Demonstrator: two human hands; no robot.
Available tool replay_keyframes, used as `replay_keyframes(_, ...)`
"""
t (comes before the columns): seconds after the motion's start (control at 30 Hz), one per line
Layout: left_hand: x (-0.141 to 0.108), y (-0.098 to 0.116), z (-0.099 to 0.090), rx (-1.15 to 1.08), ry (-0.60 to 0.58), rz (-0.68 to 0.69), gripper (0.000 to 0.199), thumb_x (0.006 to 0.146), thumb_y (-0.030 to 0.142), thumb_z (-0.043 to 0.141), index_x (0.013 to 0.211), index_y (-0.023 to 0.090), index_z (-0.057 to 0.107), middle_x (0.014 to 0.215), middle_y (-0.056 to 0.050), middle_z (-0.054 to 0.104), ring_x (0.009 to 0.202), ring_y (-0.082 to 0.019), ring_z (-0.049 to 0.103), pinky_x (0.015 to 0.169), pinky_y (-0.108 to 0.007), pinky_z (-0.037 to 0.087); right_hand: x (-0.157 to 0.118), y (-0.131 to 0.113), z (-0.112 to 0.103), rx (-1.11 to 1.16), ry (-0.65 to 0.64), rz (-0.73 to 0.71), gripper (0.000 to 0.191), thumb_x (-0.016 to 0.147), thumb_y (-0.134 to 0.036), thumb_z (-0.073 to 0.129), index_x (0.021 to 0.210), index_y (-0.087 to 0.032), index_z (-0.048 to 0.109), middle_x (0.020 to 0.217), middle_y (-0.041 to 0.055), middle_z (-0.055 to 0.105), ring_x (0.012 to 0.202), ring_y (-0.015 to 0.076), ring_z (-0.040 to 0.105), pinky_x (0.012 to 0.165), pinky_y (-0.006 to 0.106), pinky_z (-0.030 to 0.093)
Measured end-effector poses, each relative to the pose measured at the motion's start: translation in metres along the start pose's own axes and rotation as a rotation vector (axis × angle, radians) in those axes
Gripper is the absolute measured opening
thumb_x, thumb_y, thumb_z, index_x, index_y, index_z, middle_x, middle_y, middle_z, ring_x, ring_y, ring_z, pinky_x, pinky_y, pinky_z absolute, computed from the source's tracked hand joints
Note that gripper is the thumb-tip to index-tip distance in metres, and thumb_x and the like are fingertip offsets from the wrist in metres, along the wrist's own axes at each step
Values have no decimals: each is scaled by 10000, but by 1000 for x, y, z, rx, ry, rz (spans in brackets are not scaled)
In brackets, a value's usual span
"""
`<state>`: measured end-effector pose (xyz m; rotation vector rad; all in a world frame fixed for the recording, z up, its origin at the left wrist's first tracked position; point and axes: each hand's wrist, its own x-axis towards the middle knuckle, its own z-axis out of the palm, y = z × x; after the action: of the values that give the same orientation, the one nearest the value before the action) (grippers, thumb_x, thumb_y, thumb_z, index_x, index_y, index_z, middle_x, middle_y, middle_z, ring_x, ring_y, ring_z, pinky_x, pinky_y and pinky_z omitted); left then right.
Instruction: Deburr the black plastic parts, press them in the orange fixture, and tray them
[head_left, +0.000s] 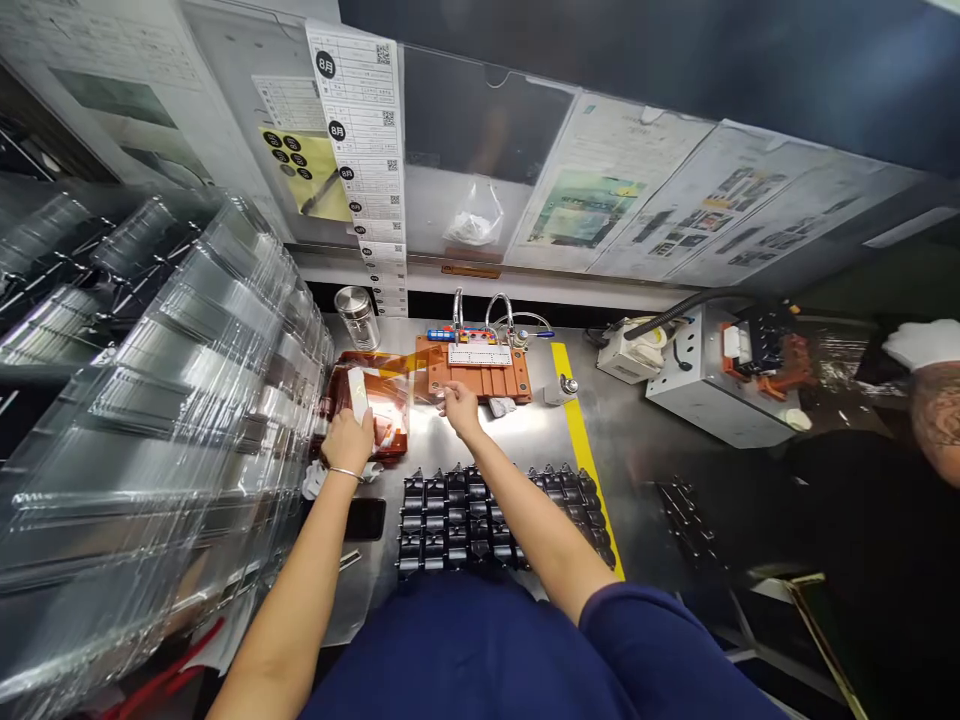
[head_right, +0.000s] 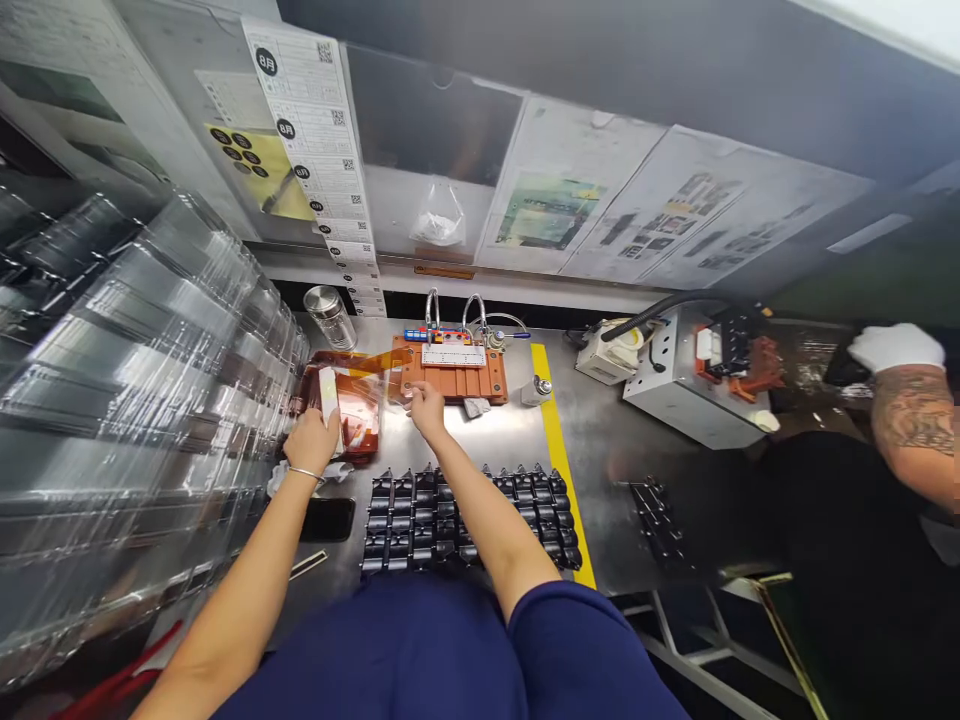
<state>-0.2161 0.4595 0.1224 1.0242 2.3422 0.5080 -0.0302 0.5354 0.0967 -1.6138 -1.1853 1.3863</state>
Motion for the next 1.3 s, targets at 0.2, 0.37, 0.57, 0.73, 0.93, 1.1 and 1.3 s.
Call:
replay_keyframes(0.2,-23,22,5,-683,-237,-57,381,788,403,611,1023,110,555,967,-153,695,854,-210,701,739,-338,567,-60,11,-52,11,9,31,153,845,-267,508,922,-162,589,737,37,672,507,104,578,479,249,522)
replay_keyframes(0.37,-70,36,24,-849,-403,63,435,657,472,712,888,130,575,810,-109,723,727,-209,707,705,-365,581,-117,-1,-87,-271,223,-212,287,818,-231,580,1091,-151,611,1088,140,650,993,233,610,883,419,515)
replay_keyframes(0.57,-139,59,37,-568,-654,450,408,723,523,594,874,147,633,818,-100,734,774,-228,699,766,-374,557,-181,-23,-113,-675,12,-587,220,929,-240,485,1026,-191,676,1005,86,687,986,194,610,904,317,469)
replay_keyframes(0.73,-192,87,40,-128,-731,862,266,759,302,503,910,216,704,927,-60,751,883,-229,679,858,-338,506,-227,-22,-160,-721,56,-407,193,874,-227,559,960,-166,721,918,77,719,874,194,649,800,273,469)
replay_keyframes(0.93,-280,116,79,17,-970,1063,281,760,397,512,872,241,717,867,-46,752,802,-234,687,758,-315,519,-300,-3,-257,-697,48,-190,195,797,-167,577,859,-180,761,782,23,735,745,160,639,647,218,409)
replay_keyframes(1.1,-381,132,132,58,-1165,1150,274,774,444,521,826,233,689,800,-53,736,777,-236,676,760,-325,504,-369,47,-357,-477,24,-137,147,773,-185,621,791,-138,759,709,0,714,676,111,612,606,175,400)
replay_keyframes(1.3,-492,141,192,203,-1435,1146,213,759,421,548,794,217,599,721,-44,703,680,-196,635,661,-305,479,-454,123,-451,-262,69,-28,115,723,-129,606,729,-114,720,595,-17,667,572,88,589,539,160,416)
